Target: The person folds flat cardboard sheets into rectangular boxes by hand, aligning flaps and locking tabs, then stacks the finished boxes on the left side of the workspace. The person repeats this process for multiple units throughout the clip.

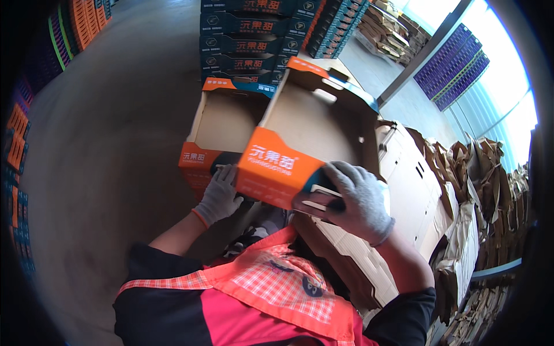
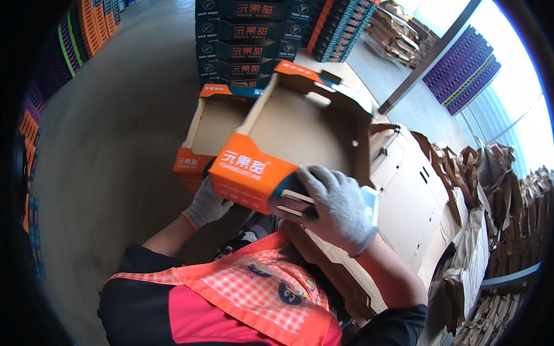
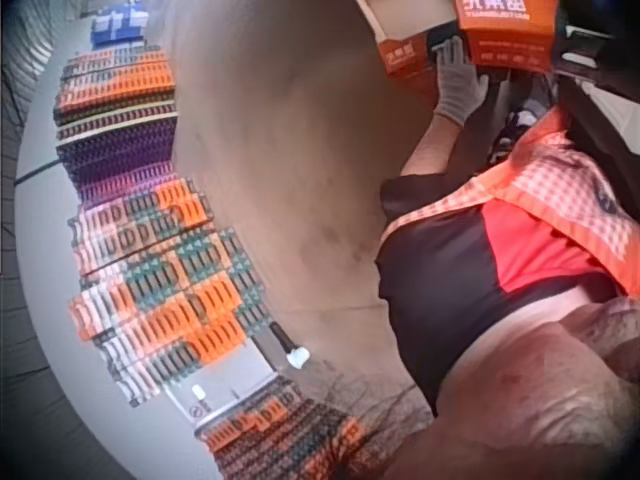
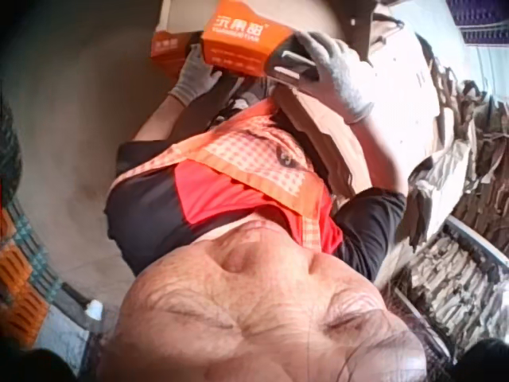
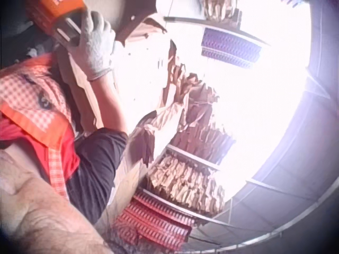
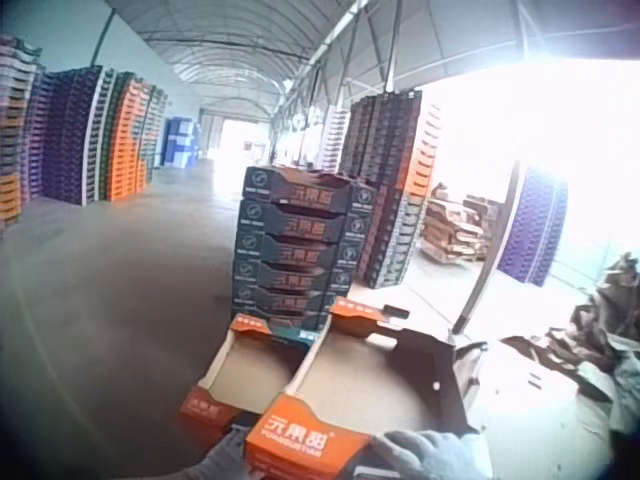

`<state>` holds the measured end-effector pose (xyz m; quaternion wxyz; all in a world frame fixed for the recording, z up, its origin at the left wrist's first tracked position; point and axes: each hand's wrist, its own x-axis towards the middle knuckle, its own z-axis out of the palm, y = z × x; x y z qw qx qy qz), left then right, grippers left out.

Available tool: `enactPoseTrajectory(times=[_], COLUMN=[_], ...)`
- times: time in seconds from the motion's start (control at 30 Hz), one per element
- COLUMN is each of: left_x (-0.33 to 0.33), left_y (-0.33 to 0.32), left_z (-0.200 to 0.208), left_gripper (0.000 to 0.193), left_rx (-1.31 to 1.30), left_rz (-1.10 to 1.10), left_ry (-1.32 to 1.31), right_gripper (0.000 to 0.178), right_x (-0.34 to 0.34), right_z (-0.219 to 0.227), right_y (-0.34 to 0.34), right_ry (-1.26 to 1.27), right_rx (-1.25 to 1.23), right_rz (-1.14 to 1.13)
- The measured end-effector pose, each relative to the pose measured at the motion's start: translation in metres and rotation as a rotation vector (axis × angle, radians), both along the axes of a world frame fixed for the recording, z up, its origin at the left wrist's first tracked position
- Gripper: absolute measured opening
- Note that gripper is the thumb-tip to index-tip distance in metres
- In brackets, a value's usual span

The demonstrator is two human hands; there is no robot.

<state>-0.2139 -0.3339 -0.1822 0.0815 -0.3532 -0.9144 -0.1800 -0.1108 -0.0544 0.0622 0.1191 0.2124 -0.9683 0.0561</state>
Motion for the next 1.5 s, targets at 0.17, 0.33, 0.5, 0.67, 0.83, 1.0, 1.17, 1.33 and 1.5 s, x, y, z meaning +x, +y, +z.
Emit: enactPoseTrajectory(times=[0.17,0.33,0.5,0.67,0.83,1.0,1.17,1.33,1.5], left_x=[-0.003,-0.013,-0.001,0.041,0.019,-0.040,-0.078,-0.072,-0.039], left_y=[0.001,0.009,0.010,0.039,0.144,0.330,0.445,0.392,0.343], left_z=[0.005,0.025,0.068,0.113,0.101,0.061,0.024,0.037,0.077], left_gripper=[0.044,0.057,0.053,0.015,0.028,0.106,0.098,0.058,0.073], left_rx=[0.089,-0.144,-0.277,0.504,0.634,0.367,0.064,0.551,0.628], left_rz=[-0.013,-0.040,-0.008,-0.629,-0.582,-0.316,-0.132,-0.330,-0.683], left_ry=[-0.034,0.000,0.026,-0.373,-0.373,0.110,-0.867,-1.668,-1.882], right_gripper=[0.064,0.067,0.073,0.071,0.053,0.063,0.085,0.086,0.092], right_x=[-0.106,-0.170,-0.178,-0.114,0.041,0.182,0.227,0.244,0.283], right_z=[-0.051,-0.106,-0.135,-0.146,-0.152,-0.167,-0.206,-0.192,-0.161], right_y=[-0.076,-0.123,-0.128,-0.058,0.122,0.303,0.336,0.306,0.276], right_ry=[-0.015,-0.079,-0.147,-0.019,0.207,0.519,0.016,0.148,0.038], right_rx=[-0.008,0.023,-0.036,-0.543,-0.578,-0.164,-0.559,-0.711,-0.810], right_rz=[0.250,0.225,0.146,0.177,-0.470,-1.643,-1.908,-1.729,-1.605])
